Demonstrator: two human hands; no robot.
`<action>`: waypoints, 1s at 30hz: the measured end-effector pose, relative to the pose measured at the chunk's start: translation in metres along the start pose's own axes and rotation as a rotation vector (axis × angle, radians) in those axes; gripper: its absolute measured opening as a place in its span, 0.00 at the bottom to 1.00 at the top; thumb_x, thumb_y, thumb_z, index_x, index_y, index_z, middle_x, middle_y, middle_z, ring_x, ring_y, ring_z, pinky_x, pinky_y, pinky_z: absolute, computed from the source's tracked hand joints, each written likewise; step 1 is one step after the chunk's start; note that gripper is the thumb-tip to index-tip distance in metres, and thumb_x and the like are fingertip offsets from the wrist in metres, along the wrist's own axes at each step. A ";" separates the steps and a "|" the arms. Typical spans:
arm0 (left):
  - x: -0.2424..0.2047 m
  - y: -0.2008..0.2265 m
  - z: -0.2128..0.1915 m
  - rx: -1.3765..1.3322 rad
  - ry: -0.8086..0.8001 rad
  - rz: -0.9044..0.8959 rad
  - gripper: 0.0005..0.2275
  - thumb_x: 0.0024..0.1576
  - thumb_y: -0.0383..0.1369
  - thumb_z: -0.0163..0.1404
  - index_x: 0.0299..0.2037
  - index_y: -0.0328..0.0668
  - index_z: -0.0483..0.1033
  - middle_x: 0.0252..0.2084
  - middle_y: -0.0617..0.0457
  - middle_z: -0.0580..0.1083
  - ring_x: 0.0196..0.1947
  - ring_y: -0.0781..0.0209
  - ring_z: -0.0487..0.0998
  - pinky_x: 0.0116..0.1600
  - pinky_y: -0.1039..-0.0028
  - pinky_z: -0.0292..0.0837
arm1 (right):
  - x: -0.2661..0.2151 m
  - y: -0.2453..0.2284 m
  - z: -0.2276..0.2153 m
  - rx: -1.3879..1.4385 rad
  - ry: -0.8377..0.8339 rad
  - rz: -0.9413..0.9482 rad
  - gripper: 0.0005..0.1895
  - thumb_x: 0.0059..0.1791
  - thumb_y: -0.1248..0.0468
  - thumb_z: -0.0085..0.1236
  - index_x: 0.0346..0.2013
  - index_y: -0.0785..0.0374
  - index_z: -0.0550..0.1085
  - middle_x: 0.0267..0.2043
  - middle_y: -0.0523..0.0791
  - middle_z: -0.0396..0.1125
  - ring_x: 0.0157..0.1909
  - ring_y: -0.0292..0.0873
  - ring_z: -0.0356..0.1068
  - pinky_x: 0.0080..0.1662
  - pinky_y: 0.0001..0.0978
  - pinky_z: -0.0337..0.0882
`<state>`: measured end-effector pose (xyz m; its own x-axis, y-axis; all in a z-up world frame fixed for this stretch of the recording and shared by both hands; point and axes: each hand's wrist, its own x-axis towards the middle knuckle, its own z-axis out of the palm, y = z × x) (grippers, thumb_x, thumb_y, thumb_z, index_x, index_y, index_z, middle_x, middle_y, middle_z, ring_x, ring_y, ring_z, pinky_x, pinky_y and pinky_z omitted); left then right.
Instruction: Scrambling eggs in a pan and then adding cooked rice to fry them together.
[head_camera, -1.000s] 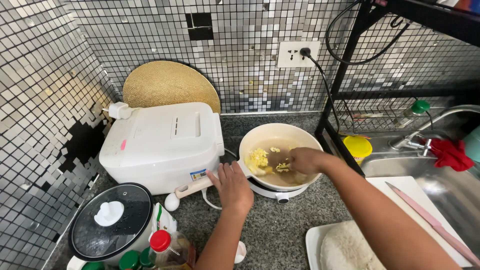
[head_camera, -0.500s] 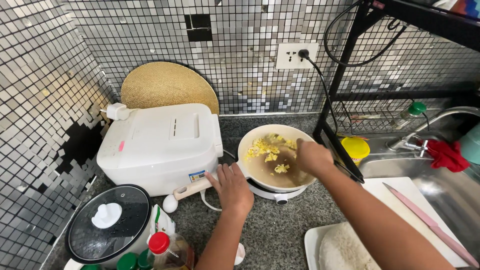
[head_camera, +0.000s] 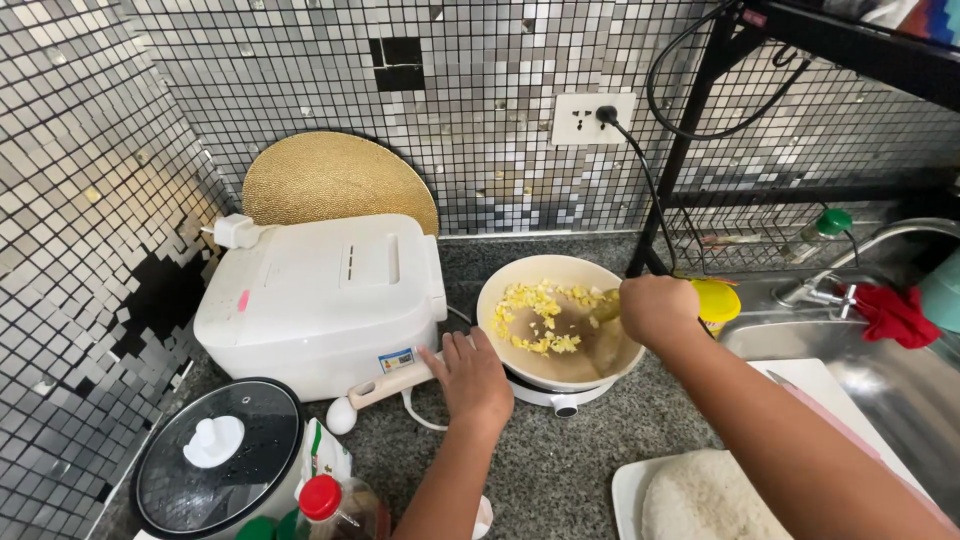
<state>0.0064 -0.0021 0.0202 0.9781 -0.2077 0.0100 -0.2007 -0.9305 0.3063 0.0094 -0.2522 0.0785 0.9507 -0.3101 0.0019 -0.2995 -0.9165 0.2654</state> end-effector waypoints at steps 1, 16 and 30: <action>0.003 -0.002 0.006 0.000 0.002 -0.002 0.30 0.56 0.24 0.48 0.69 0.28 0.52 0.70 0.31 0.55 0.75 0.36 0.47 0.72 0.33 0.19 | 0.007 -0.004 0.008 0.000 0.002 -0.002 0.13 0.48 0.62 0.55 0.45 0.56 0.81 0.47 0.48 0.77 0.49 0.49 0.78 0.47 0.42 0.79; 0.012 -0.023 0.030 -0.019 0.277 0.067 0.27 0.51 0.23 0.51 0.63 0.27 0.60 0.58 0.36 0.65 0.68 0.38 0.57 0.74 0.45 0.27 | -0.018 0.000 -0.006 0.115 -0.004 -0.075 0.15 0.54 0.57 0.46 0.55 0.50 0.72 0.43 0.47 0.77 0.45 0.51 0.79 0.44 0.47 0.77; 0.003 -0.024 0.010 -0.162 0.185 0.012 0.24 0.45 0.20 0.57 0.53 0.33 0.64 0.50 0.40 0.69 0.58 0.42 0.65 0.72 0.52 0.42 | -0.039 -0.062 -0.004 0.213 -0.131 -0.119 0.15 0.53 0.54 0.48 0.51 0.48 0.77 0.46 0.47 0.76 0.50 0.50 0.77 0.51 0.45 0.74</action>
<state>0.0140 0.0162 0.0034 0.9721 -0.1457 0.1837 -0.2153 -0.8647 0.4538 -0.0086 -0.1823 0.0663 0.9658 -0.2146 -0.1452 -0.2099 -0.9766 0.0472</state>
